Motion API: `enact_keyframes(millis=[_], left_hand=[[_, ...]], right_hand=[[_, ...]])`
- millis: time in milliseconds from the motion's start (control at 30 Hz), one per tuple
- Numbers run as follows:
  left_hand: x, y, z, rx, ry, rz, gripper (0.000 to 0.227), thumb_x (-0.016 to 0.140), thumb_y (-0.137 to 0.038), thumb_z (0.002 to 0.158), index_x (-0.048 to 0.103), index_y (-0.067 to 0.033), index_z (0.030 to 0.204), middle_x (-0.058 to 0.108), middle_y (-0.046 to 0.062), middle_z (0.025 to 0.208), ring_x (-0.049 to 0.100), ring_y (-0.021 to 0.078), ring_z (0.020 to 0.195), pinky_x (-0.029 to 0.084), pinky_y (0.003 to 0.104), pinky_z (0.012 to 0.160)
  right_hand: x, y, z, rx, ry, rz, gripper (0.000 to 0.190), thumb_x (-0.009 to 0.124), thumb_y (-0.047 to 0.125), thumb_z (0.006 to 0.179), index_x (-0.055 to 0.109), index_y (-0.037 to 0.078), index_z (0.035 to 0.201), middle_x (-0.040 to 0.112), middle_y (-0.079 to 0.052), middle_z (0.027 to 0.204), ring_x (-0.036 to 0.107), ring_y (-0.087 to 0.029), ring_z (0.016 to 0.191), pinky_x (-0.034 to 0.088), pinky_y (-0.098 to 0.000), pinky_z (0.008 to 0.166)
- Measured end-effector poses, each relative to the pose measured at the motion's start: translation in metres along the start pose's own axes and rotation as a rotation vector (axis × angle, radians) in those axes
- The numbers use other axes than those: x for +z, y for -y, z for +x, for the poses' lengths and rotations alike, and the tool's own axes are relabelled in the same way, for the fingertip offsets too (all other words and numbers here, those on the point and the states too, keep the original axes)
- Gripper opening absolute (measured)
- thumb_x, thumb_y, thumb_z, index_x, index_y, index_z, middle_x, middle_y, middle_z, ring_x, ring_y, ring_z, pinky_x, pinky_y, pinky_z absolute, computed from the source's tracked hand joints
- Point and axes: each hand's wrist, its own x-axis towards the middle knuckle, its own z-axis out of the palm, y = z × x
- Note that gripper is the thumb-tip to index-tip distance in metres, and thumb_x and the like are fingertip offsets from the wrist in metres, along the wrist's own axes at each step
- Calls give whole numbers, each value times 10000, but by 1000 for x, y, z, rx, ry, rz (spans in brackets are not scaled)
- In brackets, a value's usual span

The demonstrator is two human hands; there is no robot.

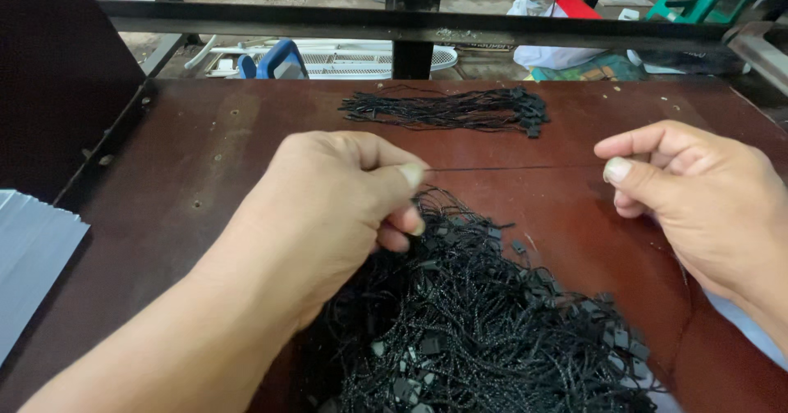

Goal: The person repeatedly picks up black cables with small connectors from a large pile on a table, untangles them, and places them into a separate, organized pile. The hands work continuously to separate and arrange the cables throughout the video.

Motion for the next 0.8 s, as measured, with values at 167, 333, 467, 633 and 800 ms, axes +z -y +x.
enact_keyframes(millis=[167,333,467,633,800], left_hand=[[-9,2,31,74,-158,627,181,640,-267,984,742,-178,864,755,30,749,662,189,690,540,352,678],[-12,19,85,218,-274,862,259,625,-440,1003,665,-195,930,745,69,941,649,346,969,490,505,800],[-10,26,126,346,-320,878,172,582,-315,1010,711,-206,976,732,113,1014,647,405,987,510,563,794],[-9,25,155,430,-371,867,144,586,-243,1012,719,-209,970,698,87,1080,625,402,981,511,568,765],[-10,37,190,578,-454,876,97,724,-323,912,760,-235,934,689,54,1115,554,404,1085,495,575,801]], right_hand=[[13,28,10,46,-13,-231,72,665,82,976,722,55,1012,659,-121,762,605,-184,690,494,-287,697],[28,29,32,15,-32,-526,109,648,275,973,713,191,949,739,-32,773,637,-151,762,422,-354,744],[37,6,60,-137,-93,-442,72,644,204,995,692,190,943,701,13,795,643,-100,750,447,-316,725],[46,-5,84,-180,-155,-439,79,635,176,980,695,217,948,697,40,810,577,-98,735,420,-335,663],[53,-26,110,-315,-251,-459,80,687,168,939,741,221,915,684,81,832,574,-103,784,437,-346,702]])
